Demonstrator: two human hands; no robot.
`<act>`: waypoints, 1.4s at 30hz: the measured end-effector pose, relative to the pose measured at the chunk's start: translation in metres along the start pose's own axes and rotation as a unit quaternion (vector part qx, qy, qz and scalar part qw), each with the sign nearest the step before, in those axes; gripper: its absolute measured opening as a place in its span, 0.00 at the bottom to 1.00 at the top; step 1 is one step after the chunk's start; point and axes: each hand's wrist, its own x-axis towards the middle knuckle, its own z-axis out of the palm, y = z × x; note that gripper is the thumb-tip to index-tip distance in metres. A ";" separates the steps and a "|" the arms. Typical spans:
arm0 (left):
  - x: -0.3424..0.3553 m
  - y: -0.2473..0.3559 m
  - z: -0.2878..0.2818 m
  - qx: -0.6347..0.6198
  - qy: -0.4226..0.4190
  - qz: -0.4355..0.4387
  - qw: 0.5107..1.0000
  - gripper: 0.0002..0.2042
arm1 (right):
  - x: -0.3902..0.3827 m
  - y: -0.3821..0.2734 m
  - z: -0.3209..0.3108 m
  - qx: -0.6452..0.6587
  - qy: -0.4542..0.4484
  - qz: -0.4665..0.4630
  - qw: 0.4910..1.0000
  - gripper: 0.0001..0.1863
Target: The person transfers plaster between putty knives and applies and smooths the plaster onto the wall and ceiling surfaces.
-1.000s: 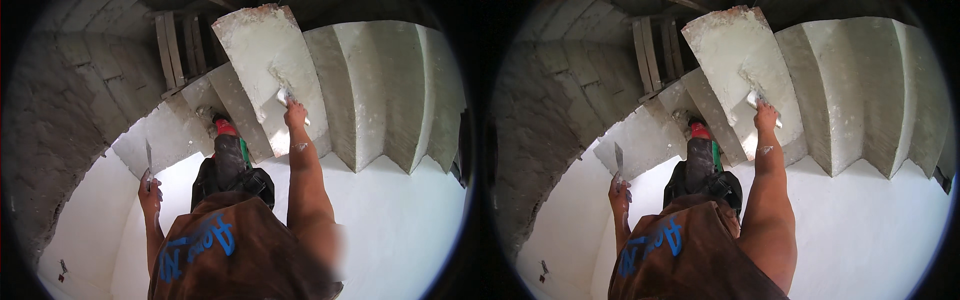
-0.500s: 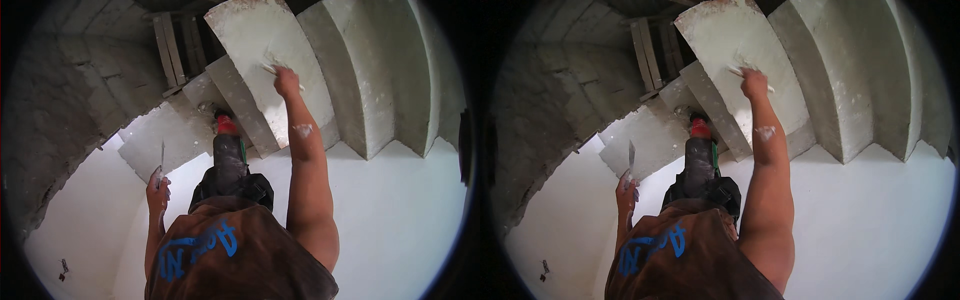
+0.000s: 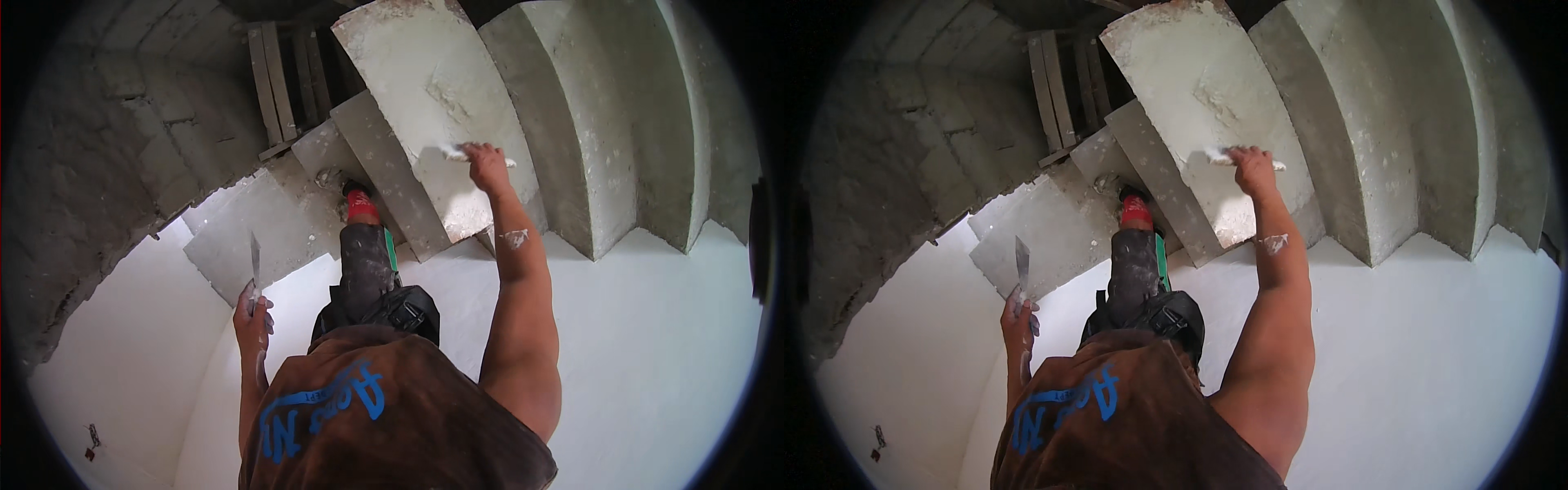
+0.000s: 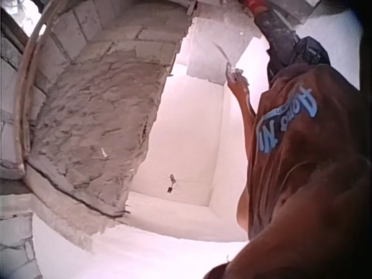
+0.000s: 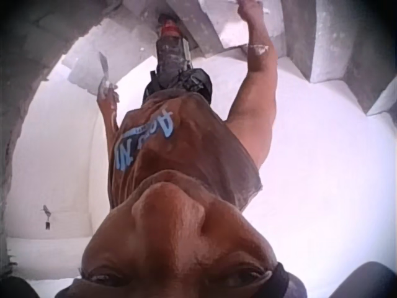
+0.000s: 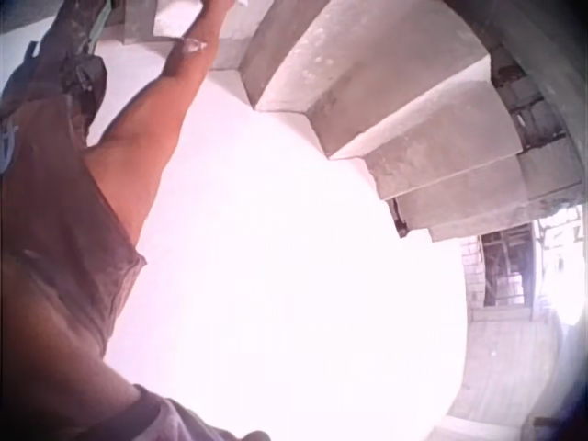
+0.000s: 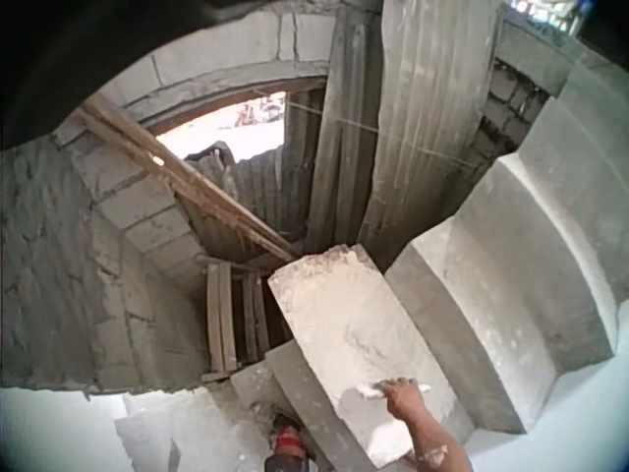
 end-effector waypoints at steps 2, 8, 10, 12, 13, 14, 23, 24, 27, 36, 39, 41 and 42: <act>0.002 -0.003 0.006 -0.011 -0.018 -0.012 1.000 0.24 | 0.015 0.009 -0.008 -0.022 0.061 0.041 0.997 0.22; -0.002 0.014 0.019 0.006 -0.040 0.006 0.999 0.24 | -0.016 0.004 0.035 -0.098 -0.006 0.063 0.993 0.24; -0.001 0.026 0.024 -0.014 -0.042 0.014 0.999 0.24 | -0.046 0.014 0.047 -0.080 -0.027 0.057 0.995 0.26; 0.002 0.036 0.029 -0.027 -0.041 0.019 0.999 0.24 | -0.054 0.014 0.034 -0.056 -0.017 0.042 0.997 0.26; 0.005 0.039 0.033 -0.037 -0.040 0.023 0.998 0.24 | -0.059 0.011 0.023 -0.019 -0.044 0.085 0.995 0.26; 0.009 0.041 0.037 -0.047 -0.059 0.022 0.997 0.24 | -0.060 0.011 0.010 0.018 -0.071 0.129 0.989 0.25; 0.031 0.110 0.105 -0.129 -0.282 0.047 0.950 0.16 | -0.061 -0.052 -0.171 0.628 0.008 0.045 0.777 0.18; 0.027 0.123 0.110 -0.139 -0.298 0.046 0.943 0.16 | -0.061 -0.079 -0.198 0.698 0.038 -0.021 0.715 0.17; 0.010 0.158 0.114 -0.195 -0.343 0.058 0.917 0.15 | -0.057 -0.142 -0.239 0.751 0.084 -0.102 0.647 0.15; 0.007 0.214 0.087 -0.354 -0.471 0.004 0.808 0.12 | -0.020 -0.188 -0.242 0.346 0.130 -0.316 0.874 0.22; 0.018 0.208 0.096 -0.262 -0.460 0.003 0.848 0.16 | -0.019 -0.156 -0.200 0.369 0.146 -0.207 0.894 0.26; 0.027 0.215 0.115 -0.216 -0.479 -0.005 0.851 0.17 | -0.024 -0.104 -0.154 0.345 0.134 -0.109 0.923 0.26; 0.033 0.221 0.121 -0.175 -0.485 0.005 0.857 0.19 | -0.029 -0.079 -0.125 0.320 0.123 -0.032 0.939 0.26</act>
